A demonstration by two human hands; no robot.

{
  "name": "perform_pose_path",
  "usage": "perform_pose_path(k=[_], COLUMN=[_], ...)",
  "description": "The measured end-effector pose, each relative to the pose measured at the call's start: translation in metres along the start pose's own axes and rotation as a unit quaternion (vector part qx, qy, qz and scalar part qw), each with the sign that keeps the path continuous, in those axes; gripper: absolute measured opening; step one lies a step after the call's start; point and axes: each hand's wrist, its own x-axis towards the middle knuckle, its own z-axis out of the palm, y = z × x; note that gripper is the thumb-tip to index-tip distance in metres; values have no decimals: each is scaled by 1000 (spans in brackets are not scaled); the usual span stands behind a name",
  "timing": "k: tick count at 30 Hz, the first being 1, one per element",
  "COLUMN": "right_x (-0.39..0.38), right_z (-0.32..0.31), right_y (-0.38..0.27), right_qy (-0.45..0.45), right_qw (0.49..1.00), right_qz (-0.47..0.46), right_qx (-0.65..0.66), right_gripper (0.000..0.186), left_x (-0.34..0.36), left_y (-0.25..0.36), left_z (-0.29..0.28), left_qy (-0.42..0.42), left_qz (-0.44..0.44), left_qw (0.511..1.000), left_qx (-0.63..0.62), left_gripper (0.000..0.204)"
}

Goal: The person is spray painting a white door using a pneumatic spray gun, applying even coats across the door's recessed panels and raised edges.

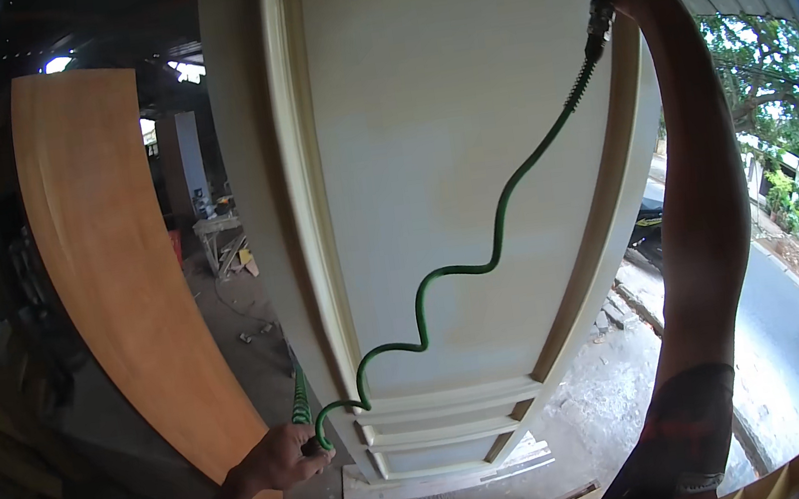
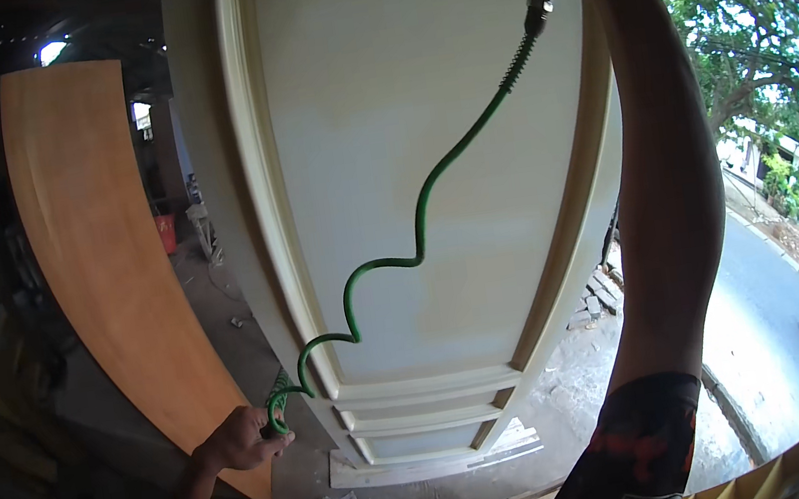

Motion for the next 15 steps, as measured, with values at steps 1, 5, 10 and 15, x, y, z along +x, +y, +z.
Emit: perform_pose_path(k=[1,5,10,15], right_x=[-5,-38,-81,-162], right_z=[13,51,71,99], right_y=[6,-3,46,72], right_qy=[-22,-49,-99,-140], right_qw=[1000,999,994,989], right_qz=[1,16,39,43], right_qx=[14,4,21,-26], right_gripper=[36,38,40,40], left_x=[-2,7,-1,-13], left_y=[-4,-16,-63,-88], left_z=[0,17,38,54], left_qy=[15,10,22,17], left_qz=[-3,21,0,-20], left_qw=[1000,1000,1000,1000], left_qx=[4,8,5,12], left_gripper=[21,20,21,18])
